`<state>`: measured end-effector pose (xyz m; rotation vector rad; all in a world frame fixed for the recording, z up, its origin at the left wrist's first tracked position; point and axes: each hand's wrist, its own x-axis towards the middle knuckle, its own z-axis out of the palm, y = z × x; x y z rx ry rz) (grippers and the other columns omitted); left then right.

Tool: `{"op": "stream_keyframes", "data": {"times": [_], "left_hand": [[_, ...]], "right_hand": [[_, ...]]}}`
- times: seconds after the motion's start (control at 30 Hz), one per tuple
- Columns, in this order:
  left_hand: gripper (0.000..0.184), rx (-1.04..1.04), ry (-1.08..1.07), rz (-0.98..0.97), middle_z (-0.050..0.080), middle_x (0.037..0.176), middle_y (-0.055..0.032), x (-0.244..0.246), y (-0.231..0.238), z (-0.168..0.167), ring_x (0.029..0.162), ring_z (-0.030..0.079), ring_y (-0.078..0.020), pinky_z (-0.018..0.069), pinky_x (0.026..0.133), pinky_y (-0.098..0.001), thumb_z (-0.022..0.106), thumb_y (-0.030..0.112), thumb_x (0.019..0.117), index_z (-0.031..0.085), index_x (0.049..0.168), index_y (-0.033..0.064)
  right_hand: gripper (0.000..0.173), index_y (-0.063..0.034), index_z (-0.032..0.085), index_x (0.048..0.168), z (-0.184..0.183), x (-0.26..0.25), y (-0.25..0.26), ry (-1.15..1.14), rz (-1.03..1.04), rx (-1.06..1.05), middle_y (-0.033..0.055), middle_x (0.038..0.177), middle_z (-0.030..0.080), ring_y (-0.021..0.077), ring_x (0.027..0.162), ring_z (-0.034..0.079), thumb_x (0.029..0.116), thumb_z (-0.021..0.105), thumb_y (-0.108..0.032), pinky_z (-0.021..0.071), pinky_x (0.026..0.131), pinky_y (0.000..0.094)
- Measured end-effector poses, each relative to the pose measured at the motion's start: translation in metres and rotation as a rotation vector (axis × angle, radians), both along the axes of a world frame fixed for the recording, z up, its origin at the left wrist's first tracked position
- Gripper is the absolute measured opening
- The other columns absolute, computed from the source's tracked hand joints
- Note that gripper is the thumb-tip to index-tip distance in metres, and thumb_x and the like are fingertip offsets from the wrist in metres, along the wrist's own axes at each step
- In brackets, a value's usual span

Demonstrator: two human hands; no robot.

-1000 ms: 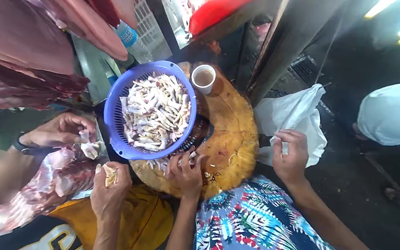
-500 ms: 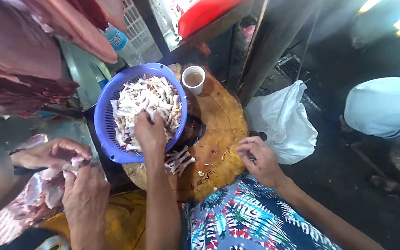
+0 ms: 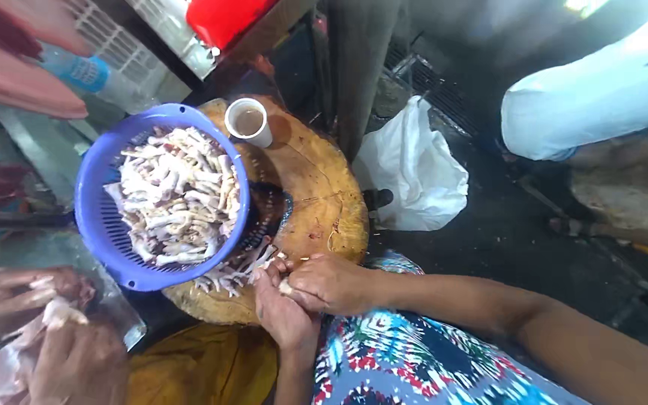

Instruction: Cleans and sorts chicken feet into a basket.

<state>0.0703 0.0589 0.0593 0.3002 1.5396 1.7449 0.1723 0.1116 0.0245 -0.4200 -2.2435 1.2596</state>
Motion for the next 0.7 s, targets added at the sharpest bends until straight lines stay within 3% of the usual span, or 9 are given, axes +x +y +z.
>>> {"op": "stream_keyframes", "data": {"times": [0.1,0.17,0.23,0.27,0.3,0.37,0.47,0.6,0.7], "left_hand": [[0.053,0.047,0.000,0.181,0.062,0.075,0.0042,-0.025,0.005,-0.010,0.071,0.064,-0.0085,0.0563,0.067,-0.0247,0.014,0.038,0.1122,0.054,0.088,0.0150],[0.054,0.070,0.030,0.188,0.066,0.082,0.0054,-0.045,0.008,-0.015,0.080,0.066,-0.0096,0.0569,0.072,-0.0277,0.012,0.040,0.1116,0.057,0.092,0.0173],[0.054,0.129,0.003,-0.004,0.069,0.099,0.0048,-0.041,0.001,-0.023,0.097,0.066,-0.0120,0.0566,0.085,-0.0334,0.010,0.040,0.1106,0.058,0.099,0.0189],[0.052,0.152,-0.036,-0.091,0.068,0.105,0.0032,-0.030,-0.001,-0.027,0.100,0.065,-0.0127,0.0563,0.086,-0.0340,0.013,0.040,0.1106,0.060,0.101,0.0181],[0.051,0.179,-0.096,-0.150,0.068,0.108,0.0012,-0.018,-0.002,-0.031,0.102,0.065,-0.0126,0.0561,0.087,-0.0330,0.016,0.039,0.1110,0.062,0.103,0.0161],[0.049,0.256,-0.222,-0.207,0.067,0.109,-0.0036,-0.006,0.003,-0.035,0.109,0.063,-0.0160,0.0530,0.094,-0.0350,0.017,0.032,0.1111,0.061,0.100,0.0123],[0.049,0.314,-0.259,-0.182,0.065,0.094,-0.0014,-0.008,0.004,-0.032,0.104,0.063,-0.0155,0.0504,0.098,-0.0351,0.018,0.030,0.1114,0.056,0.085,0.0143],[0.053,0.357,-0.340,-0.066,0.062,0.083,-0.0011,-0.012,0.007,-0.013,0.084,0.066,-0.0153,0.0569,0.080,-0.0322,0.019,0.039,0.1116,0.058,0.086,0.0128],[0.048,0.377,-0.066,-0.167,0.055,0.074,0.0075,-0.049,0.015,-0.009,0.064,0.054,-0.0056,0.0488,0.060,-0.0228,0.030,0.051,0.1076,0.057,0.084,0.0204]], "right_hand": [[0.033,-0.0079,0.063,0.082,-0.002,0.020,-0.009,-0.046,-0.005,0.010,0.0062,0.071,0.062,0.0211,0.071,0.063,0.1045,0.044,-0.021,0.0493,0.072,0.0423],[0.035,-0.0073,0.061,0.082,-0.004,0.033,-0.005,-0.101,-0.017,-0.081,0.0055,0.070,0.058,0.0189,0.068,0.060,0.1064,0.042,-0.025,0.0476,0.067,0.0406],[0.044,-0.0065,0.064,0.102,-0.003,0.031,0.005,-0.211,-0.039,-0.150,0.0060,0.080,0.063,0.0182,0.074,0.063,0.1088,0.041,-0.043,0.0531,0.069,0.0418],[0.053,-0.0059,0.063,0.116,0.000,0.026,0.009,-0.271,-0.028,-0.164,0.0079,0.092,0.067,0.0201,0.083,0.067,0.1071,0.041,-0.053,0.0569,0.075,0.0447],[0.059,-0.0050,0.062,0.121,0.001,0.019,0.011,-0.316,-0.026,-0.157,0.0104,0.099,0.068,0.0229,0.090,0.068,0.1058,0.041,-0.057,0.0578,0.079,0.0471],[0.052,-0.0036,0.060,0.108,0.000,0.008,0.011,-0.323,-0.073,-0.088,0.0118,0.088,0.065,0.0262,0.082,0.068,0.1083,0.039,-0.051,0.0566,0.071,0.0477],[0.037,-0.0045,0.062,0.100,-0.002,0.011,0.001,-0.276,-0.100,-0.041,0.0097,0.074,0.063,0.0253,0.070,0.066,0.1085,0.042,-0.035,0.0545,0.064,0.0463],[0.035,-0.0062,0.061,0.089,-0.002,0.022,-0.002,-0.109,-0.055,-0.056,0.0060,0.068,0.058,0.0191,0.066,0.061,0.1081,0.039,-0.026,0.0511,0.062,0.0389],[0.039,-0.0064,0.057,0.083,-0.006,0.035,0.000,0.036,-0.120,-0.095,0.0037,0.066,0.052,0.0126,0.063,0.054,0.1083,0.034,-0.025,0.0458,0.061,0.0303]]}}
